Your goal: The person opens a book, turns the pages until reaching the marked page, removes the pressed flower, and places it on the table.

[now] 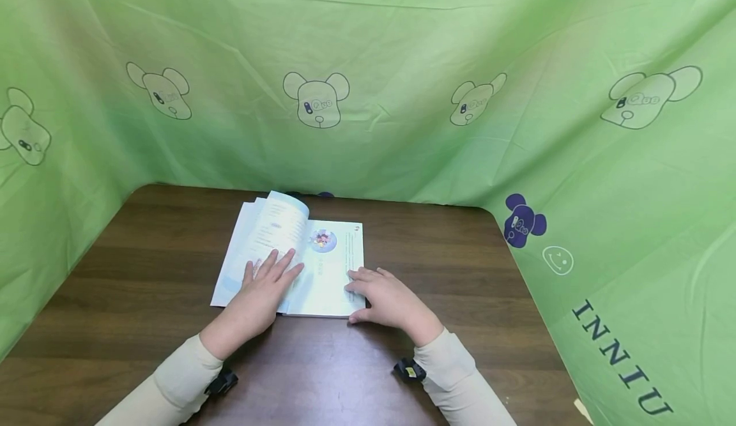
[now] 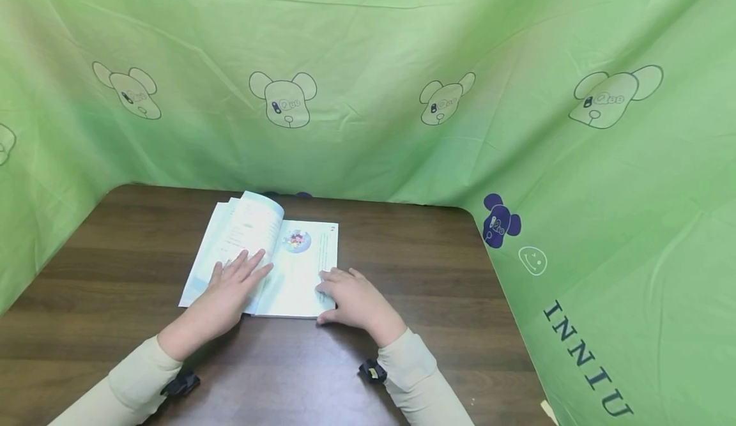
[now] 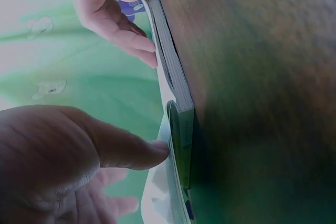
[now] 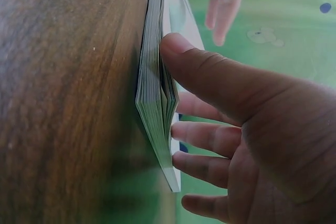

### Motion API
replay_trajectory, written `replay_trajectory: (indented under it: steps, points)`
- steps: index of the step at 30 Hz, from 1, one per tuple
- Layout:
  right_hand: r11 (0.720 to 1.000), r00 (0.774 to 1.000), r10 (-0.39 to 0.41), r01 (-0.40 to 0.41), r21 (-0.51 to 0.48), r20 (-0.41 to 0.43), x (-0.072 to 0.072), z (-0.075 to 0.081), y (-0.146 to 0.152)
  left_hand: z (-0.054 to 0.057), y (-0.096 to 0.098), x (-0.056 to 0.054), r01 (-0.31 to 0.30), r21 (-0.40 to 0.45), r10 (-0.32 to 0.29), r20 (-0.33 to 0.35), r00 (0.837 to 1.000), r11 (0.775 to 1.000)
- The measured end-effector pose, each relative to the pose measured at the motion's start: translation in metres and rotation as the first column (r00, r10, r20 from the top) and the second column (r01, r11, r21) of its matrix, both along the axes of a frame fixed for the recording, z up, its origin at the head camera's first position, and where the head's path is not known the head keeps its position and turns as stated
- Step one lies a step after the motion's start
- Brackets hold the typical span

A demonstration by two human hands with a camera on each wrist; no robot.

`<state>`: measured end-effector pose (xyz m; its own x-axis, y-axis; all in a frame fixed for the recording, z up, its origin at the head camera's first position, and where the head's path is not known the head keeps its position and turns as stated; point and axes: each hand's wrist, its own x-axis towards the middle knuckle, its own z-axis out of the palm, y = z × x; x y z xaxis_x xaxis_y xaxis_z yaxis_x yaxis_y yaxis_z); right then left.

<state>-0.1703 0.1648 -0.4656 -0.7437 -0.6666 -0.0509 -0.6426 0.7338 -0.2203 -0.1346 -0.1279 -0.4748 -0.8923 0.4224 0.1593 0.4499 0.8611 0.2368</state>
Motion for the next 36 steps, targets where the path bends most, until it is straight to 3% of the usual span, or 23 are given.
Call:
replay_trajectory:
  steps: [4, 7, 16, 25, 32, 36]
  points:
    - [1.0, 1.0, 0.013, -0.013, 0.003, 0.006, -0.0008, 0.0, 0.0013, -0.0007, -0.0018, -0.0004, 0.065, -0.042, -0.063, 0.048, 0.997, 0.997]
    - [1.0, 1.0, 0.026, -0.026, 0.002, 0.016, -0.0013, 0.0009, 0.0022, -0.0003, -0.003, 0.0007, 0.082, -0.053, -0.077, 0.093, 0.993, 0.995]
    - [0.998, 0.998, 0.057, -0.057, -0.008, 0.013, -0.0017, 0.0027, 0.0048, 0.0059, -0.0031, 0.0041, 0.01, -0.05, 0.0, 0.196, 0.981, 0.999]
    - [0.992, 0.992, 0.121, -0.119, 0.046, -0.044, -0.0029, 0.006, 0.0077, 0.0028, -0.0021, 0.0007, -0.019, -0.031, 0.025, 0.205, 0.978, 0.999]
    - [0.991, 0.989, 0.131, -0.129, 0.034, -0.063, -0.0035, 0.0053, 0.0091, 0.001, -0.0033, 0.0, -0.022, -0.022, 0.026, 0.208, 0.978, 1.0]
    - [0.991, 0.983, 0.136, -0.134, 0.02, -0.121, -0.0052, 0.0046, 0.0086, 0.0014, -0.0024, 0.0, -0.022, -0.014, 0.024, 0.209, 0.978, 1.0]
